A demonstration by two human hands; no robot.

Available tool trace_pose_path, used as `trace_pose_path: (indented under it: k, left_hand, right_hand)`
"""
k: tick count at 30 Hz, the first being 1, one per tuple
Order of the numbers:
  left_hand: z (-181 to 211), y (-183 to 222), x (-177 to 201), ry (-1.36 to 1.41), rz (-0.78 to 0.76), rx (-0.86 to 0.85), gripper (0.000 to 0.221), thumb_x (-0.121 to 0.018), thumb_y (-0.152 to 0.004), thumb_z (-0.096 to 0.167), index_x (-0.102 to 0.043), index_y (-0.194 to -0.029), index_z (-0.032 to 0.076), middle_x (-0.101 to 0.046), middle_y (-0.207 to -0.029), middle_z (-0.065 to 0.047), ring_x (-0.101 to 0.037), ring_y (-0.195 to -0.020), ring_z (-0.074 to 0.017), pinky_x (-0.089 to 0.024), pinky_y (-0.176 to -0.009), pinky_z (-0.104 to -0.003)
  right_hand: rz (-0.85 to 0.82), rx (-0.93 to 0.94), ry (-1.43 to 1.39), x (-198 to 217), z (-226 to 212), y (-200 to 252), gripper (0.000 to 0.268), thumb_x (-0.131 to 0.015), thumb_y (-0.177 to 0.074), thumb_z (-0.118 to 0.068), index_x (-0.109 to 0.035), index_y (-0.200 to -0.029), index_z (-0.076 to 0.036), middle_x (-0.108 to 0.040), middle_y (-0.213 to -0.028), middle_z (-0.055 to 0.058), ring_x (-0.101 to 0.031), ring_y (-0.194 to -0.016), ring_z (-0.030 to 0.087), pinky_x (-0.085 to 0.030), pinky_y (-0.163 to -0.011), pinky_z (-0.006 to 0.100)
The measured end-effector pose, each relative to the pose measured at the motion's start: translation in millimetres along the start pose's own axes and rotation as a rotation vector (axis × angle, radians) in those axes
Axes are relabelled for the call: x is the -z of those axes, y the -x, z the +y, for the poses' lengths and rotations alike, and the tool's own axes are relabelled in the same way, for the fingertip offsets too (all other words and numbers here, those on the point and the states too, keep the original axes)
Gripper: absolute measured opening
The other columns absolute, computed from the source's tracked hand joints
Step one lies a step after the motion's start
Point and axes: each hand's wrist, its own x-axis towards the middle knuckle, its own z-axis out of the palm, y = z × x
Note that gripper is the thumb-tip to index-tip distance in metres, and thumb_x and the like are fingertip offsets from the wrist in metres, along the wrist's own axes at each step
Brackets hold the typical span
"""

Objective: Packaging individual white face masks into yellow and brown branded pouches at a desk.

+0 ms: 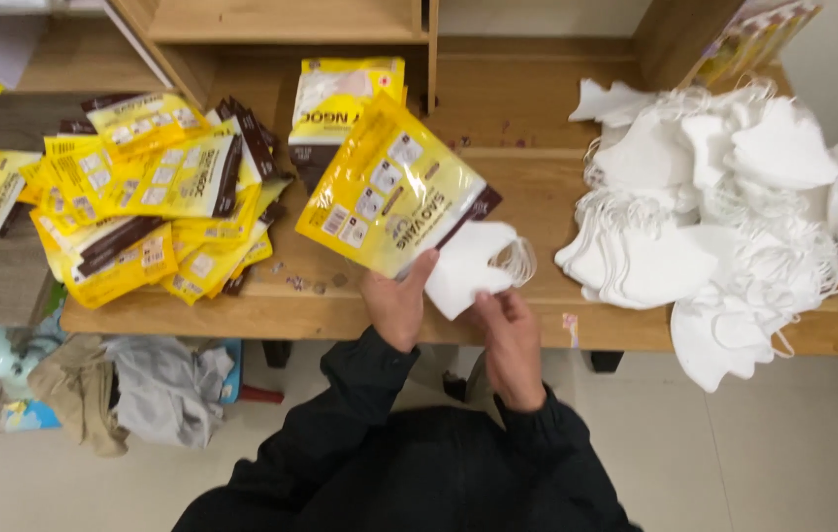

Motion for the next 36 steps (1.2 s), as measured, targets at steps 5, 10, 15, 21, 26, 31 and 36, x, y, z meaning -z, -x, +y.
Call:
trace_pose_path:
  k: [5, 10, 15, 21, 26, 31, 36]
  left_hand:
    - [-13, 1, -2, 0.060, 0.064, -0.072, 0.052, -0.087, -0.082, 0.010, -0.065, -0.128, -0.002, -0.071, -0.124, -0.018, -0.063, -0.112, -0.0202, -0.056, -0.096, -0.043]
    - [-13, -1, 0, 0.078, 0.057, -0.051, 0.052, -0.086, -0.082, 0.009, -0.065, -0.128, -0.002, -0.071, -0.124, -0.020, -0.065, -0.112, -0.0221, -0.056, -0.096, -0.043]
    - [-27, -5, -2, 0.097, 0.054, -0.119, 0.051, -0.086, -0.083, 0.008, -0.065, -0.128, -0.001, -0.071, -0.124, -0.017, -0.063, -0.113, -0.0210, -0.057, -0.096, -0.042]
    - [-25, -2, 1, 0.083, -0.001, -0.115, 0.049, -0.087, -0.082, 0.008, -0.067, -0.126, 0.000, -0.073, -0.119, -0.015, -0.064, -0.108, -0.0180, -0.057, -0.093, -0.040]
    - [-22, -2, 5, 0.032, -0.053, -0.131, 0.051, -0.086, -0.082, 0.010, -0.064, -0.127, -0.002, -0.072, -0.119, -0.018, -0.065, -0.111, -0.0217, -0.057, -0.093, -0.044]
    - [-23, -4, 3, 0.033, -0.102, -0.144, 0.053, -0.087, -0.082, 0.011, -0.062, -0.128, -0.001, -0.072, -0.119, -0.018, -0.067, -0.110, -0.0238, -0.057, -0.093, -0.044]
    - [-2, -4, 5, 0.228, -0.190, -0.078, 0.052, -0.081, -0.087, 0.011, -0.059, -0.133, 0.000, -0.069, -0.123, -0.015, -0.063, -0.111, -0.0196, -0.056, -0.098, -0.042]
  right_hand:
    - [0.093, 0.154, 0.075, -3, 27, -11, 0.024, -0.072, -0.098, -0.016, -0.065, -0.118, -0.003, -0.068, -0.092, 0.005, -0.061, -0.080, 0.011, -0.054, -0.074, 0.026]
    - [0.180, 0.255, 0.082, -23, 21, -4, 0.029, -0.072, -0.098, -0.012, -0.062, -0.124, -0.002, -0.070, -0.104, 0.010, -0.061, -0.090, 0.012, -0.055, -0.080, 0.030]
    - [0.087, 0.109, -0.168, -31, 18, -13, 0.038, -0.068, -0.099, -0.014, -0.060, -0.134, -0.001, -0.071, -0.125, 0.013, -0.068, -0.107, 0.017, -0.059, -0.094, 0.035]
    - [0.128, 0.219, 0.100, -9, 30, -26, 0.027, -0.076, -0.096, -0.012, -0.069, -0.118, 0.001, -0.076, -0.105, 0.012, -0.064, -0.092, 0.010, -0.059, -0.081, 0.031]
    - [0.095, 0.204, 0.180, -5, 19, -29, 0.024, -0.081, -0.093, -0.013, -0.072, -0.107, 0.004, -0.076, -0.088, 0.013, -0.064, -0.079, 0.009, -0.061, -0.071, 0.031]
    - [0.109, 0.219, 0.221, -8, 7, -28, 0.025, -0.081, -0.092, -0.014, -0.073, -0.103, 0.007, -0.074, -0.082, 0.014, -0.063, -0.073, 0.010, -0.059, -0.064, 0.031]
    - [0.066, 0.139, 0.192, 4, 12, -36, 0.030, -0.082, -0.090, -0.010, -0.069, -0.108, 0.010, -0.073, -0.089, 0.017, -0.067, -0.080, 0.016, -0.063, -0.069, 0.035]
